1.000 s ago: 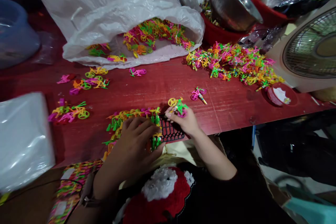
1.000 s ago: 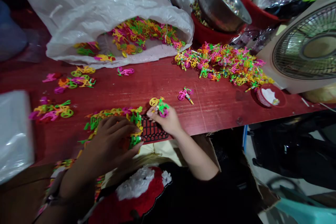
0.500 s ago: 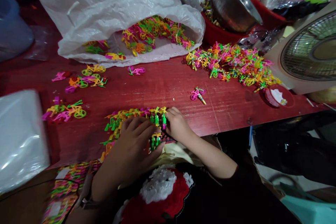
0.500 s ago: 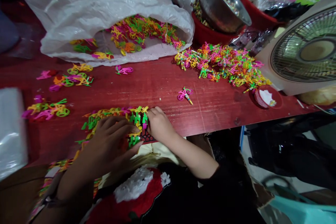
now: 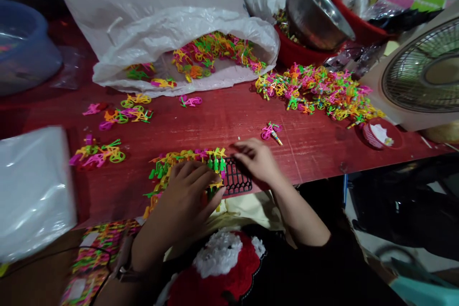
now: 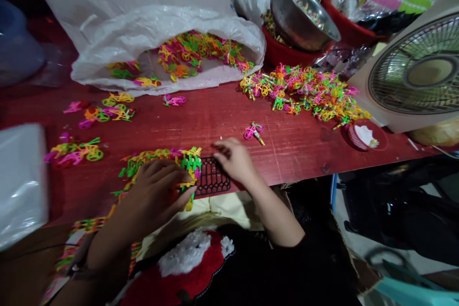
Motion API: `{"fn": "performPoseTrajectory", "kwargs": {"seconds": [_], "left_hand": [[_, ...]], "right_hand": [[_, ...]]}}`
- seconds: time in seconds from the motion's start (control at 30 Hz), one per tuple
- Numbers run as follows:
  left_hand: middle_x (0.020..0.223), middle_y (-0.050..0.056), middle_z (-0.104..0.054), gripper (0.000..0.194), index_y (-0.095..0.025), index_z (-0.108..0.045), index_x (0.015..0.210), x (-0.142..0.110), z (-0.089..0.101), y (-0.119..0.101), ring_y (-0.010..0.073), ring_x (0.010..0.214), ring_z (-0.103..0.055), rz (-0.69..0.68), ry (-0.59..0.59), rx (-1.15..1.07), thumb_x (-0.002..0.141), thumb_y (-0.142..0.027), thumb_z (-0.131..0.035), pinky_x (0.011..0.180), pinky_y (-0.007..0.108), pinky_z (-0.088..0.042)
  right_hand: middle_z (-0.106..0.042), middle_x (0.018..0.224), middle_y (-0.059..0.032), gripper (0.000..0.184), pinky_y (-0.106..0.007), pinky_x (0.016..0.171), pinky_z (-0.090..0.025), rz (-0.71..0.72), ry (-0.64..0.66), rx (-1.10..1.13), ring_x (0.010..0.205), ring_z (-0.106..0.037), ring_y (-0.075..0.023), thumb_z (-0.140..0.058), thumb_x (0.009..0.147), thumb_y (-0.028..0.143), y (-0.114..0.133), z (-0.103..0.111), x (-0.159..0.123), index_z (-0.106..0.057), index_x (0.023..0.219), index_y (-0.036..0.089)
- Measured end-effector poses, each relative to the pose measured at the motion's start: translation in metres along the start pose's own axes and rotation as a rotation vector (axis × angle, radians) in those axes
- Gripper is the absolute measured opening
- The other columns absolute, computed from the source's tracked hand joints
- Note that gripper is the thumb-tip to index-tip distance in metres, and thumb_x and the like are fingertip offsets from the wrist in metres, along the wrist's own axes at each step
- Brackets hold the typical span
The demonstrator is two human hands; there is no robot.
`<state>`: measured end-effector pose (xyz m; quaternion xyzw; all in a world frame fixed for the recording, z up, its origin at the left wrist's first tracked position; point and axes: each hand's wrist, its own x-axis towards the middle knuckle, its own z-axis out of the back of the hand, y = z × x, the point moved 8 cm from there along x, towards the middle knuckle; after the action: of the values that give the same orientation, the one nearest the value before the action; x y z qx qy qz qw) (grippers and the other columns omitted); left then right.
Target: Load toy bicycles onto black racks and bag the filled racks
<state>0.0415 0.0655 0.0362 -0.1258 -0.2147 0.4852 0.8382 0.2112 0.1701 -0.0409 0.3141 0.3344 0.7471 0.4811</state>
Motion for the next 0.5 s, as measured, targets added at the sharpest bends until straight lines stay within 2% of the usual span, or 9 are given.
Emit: {"fn": "performPoseTrajectory", "kwargs": {"seconds": [0.07, 0.1, 0.13, 0.2, 0.3, 0.37, 0.43, 0.5], "left_hand": [[0.102, 0.006, -0.071, 0.012, -0.021, -0.061, 0.099, 0.000, 0.000, 0.002, 0.0271, 0.101, -0.056, -0.002, -0.015, -0.004, 0.100, -0.033, -0.059, 0.094, 0.046, -0.040], [0.101, 0.006, -0.071, 0.012, -0.021, -0.061, 0.098, 0.000, 0.000, 0.003, 0.0271, 0.101, -0.056, -0.003, -0.024, -0.002, 0.101, -0.033, -0.059, 0.094, 0.046, -0.040], [0.100, 0.006, -0.071, 0.012, -0.021, -0.061, 0.098, 0.001, 0.000, 0.004, 0.0271, 0.101, -0.056, -0.002, -0.034, 0.003, 0.101, -0.033, -0.059, 0.094, 0.046, -0.040], [0.099, 0.005, -0.071, 0.011, -0.022, -0.062, 0.098, 0.005, -0.001, 0.006, 0.0269, 0.101, -0.056, 0.005, -0.052, 0.017, 0.102, -0.032, -0.058, 0.094, 0.046, -0.040], [0.098, 0.004, -0.072, 0.008, -0.023, -0.062, 0.097, 0.011, -0.002, 0.009, 0.0271, 0.100, -0.057, 0.030, -0.070, 0.039, 0.101, -0.030, -0.059, 0.093, 0.046, -0.039], [0.099, 0.004, -0.072, 0.009, -0.024, -0.063, 0.096, 0.014, -0.004, 0.011, 0.0274, 0.100, -0.057, 0.052, -0.063, 0.048, 0.100, -0.030, -0.059, 0.093, 0.046, -0.038], [0.099, 0.004, -0.072, 0.011, -0.023, -0.063, 0.097, 0.015, -0.006, 0.013, 0.0276, 0.101, -0.057, 0.068, -0.050, 0.051, 0.101, -0.032, -0.058, 0.093, 0.047, -0.038], [0.101, 0.004, -0.072, 0.012, -0.023, -0.064, 0.099, 0.015, -0.007, 0.014, 0.0279, 0.103, -0.057, 0.074, -0.036, 0.049, 0.101, -0.033, -0.058, 0.093, 0.047, -0.038]], "right_hand": [[-0.067, 0.100, -0.0090, 0.015, -0.037, 0.084, -0.049, -0.127, -0.323, -0.137, 0.086, -0.060, -0.0203, -0.070, 0.090, 0.023, -0.029, 0.056, -0.002, -0.071, 0.104, 0.017], [-0.066, 0.097, -0.0104, 0.016, -0.040, 0.086, -0.048, -0.182, -0.437, -0.223, 0.087, -0.058, -0.0227, -0.074, 0.087, 0.025, -0.042, 0.079, -0.005, -0.071, 0.099, 0.016], [-0.064, 0.093, -0.0112, 0.013, -0.043, 0.088, -0.047, -0.206, -0.486, -0.264, 0.087, -0.055, -0.0245, -0.075, 0.085, 0.024, -0.052, 0.094, -0.008, -0.072, 0.095, 0.016], [-0.062, 0.086, -0.0107, 0.004, -0.047, 0.091, -0.044, -0.173, -0.495, -0.300, 0.085, -0.052, -0.0263, -0.072, 0.084, 0.020, -0.064, 0.108, -0.011, -0.072, 0.088, 0.019], [-0.060, 0.078, -0.0074, 0.008, -0.045, 0.089, -0.045, -0.065, -0.454, -0.257, 0.080, -0.052, -0.0254, -0.066, 0.087, 0.019, -0.061, 0.105, -0.019, -0.073, 0.084, 0.022], [-0.063, 0.081, -0.0059, 0.008, -0.041, 0.085, -0.048, -0.074, -0.442, -0.145, 0.079, -0.056, -0.0240, -0.065, 0.091, 0.025, -0.052, 0.092, -0.027, -0.073, 0.091, 0.023], [-0.068, 0.090, -0.0050, 0.014, -0.038, 0.082, -0.051, -0.110, -0.397, 0.063, 0.083, -0.063, -0.0224, -0.065, 0.095, 0.034, -0.039, 0.068, -0.036, -0.071, 0.103, 0.023], [-0.072, 0.099, -0.0044, 0.022, -0.035, 0.082, -0.054, -0.111, -0.264, 0.302, 0.087, -0.068, -0.0209, -0.066, 0.095, 0.038, -0.019, 0.031, -0.044, -0.066, 0.112, 0.024]]}}
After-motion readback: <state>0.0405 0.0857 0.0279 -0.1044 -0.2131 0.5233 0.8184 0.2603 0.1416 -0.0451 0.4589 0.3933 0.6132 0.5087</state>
